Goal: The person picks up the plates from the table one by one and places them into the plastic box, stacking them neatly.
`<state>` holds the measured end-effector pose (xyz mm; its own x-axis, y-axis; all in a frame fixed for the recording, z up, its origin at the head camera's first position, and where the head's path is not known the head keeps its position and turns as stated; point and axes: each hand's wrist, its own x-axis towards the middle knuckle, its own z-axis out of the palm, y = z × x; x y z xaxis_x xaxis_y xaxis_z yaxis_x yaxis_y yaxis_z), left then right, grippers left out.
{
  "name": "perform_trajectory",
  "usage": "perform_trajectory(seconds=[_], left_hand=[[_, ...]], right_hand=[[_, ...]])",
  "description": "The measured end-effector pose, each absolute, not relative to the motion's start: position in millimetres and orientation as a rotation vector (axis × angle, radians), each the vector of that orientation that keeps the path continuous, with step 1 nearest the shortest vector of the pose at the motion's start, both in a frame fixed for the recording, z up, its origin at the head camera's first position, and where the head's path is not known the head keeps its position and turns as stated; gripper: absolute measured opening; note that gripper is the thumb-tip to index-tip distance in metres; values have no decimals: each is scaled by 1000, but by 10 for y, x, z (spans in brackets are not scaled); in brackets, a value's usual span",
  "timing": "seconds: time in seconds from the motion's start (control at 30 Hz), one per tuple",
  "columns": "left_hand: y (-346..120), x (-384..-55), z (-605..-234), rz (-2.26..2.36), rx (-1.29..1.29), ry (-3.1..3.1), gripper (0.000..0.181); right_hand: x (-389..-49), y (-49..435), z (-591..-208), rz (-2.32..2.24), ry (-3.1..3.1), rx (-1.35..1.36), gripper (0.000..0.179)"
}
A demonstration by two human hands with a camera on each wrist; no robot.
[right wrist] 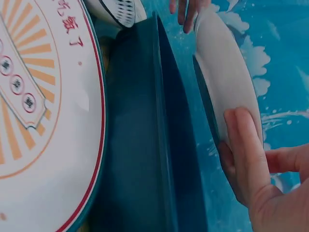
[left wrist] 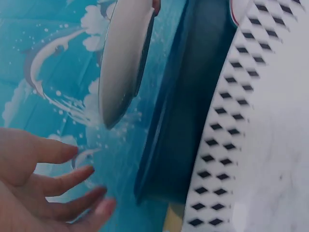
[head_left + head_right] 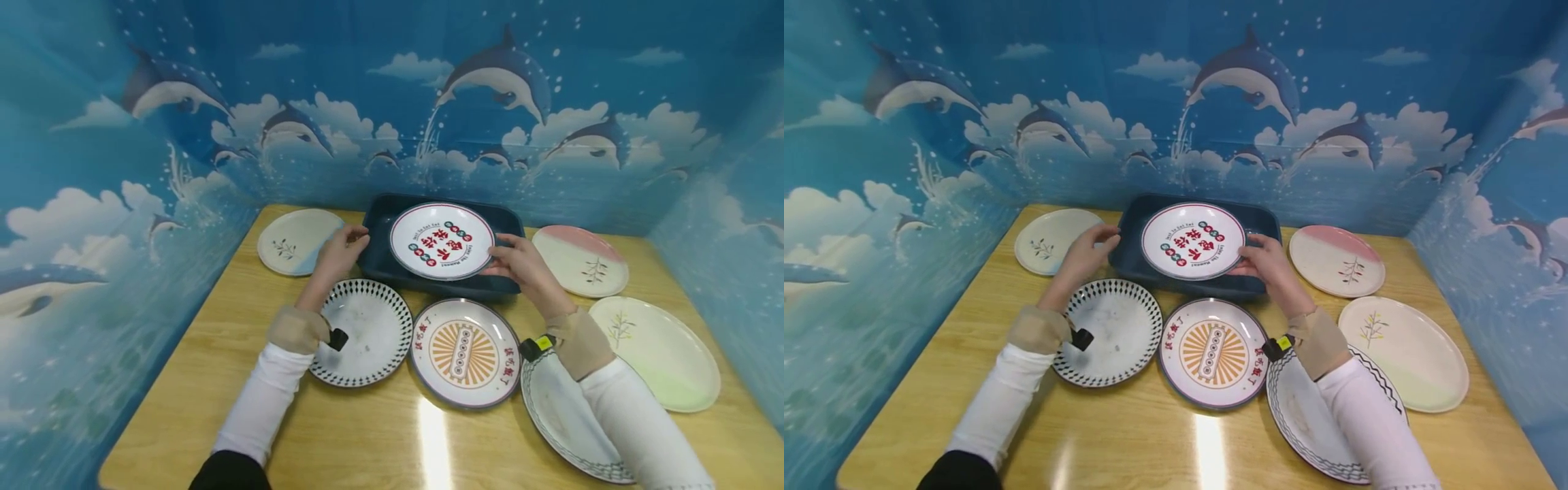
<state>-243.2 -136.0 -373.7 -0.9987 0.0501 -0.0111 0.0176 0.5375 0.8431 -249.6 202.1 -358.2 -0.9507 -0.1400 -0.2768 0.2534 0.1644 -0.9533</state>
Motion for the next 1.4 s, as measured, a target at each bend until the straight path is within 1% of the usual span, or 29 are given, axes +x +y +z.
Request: perform_trajectory(seconds=[0.23, 0.37, 0.67, 0.93, 1.03, 1.33, 1.4], left_hand=[[-1462, -2569, -3891, 1224, 83, 2690, 63], [-1477, -2592, -3967, 1179, 102, 2637, 68], [-1446, -2592, -4008, 1170, 87, 2629, 69], [-1463, -2592, -3985, 1114, 90, 2653, 68], [-1478, -2591, -3975, 1097, 100, 2658, 68], [-1490, -2582, -3969, 1113, 127, 2623, 68], [-1495, -2582, -3971, 1114, 131, 2618, 68]], right_hand=[[-2786, 1983, -3739, -1886, 2123, 213, 64], [-2877, 1942, -3849, -1901, 2115, 231, 64], [-2892, 1910, -4025, -1869, 2112, 264, 65], [-2895, 1831, -4027, -1773, 2104, 239, 69], [-2919, 1801, -4032, -1692, 2121, 217, 67], [-2934, 1776, -4123, -1459, 2246, 84, 53], [-2921, 1774, -4121, -1417, 2288, 75, 53]])
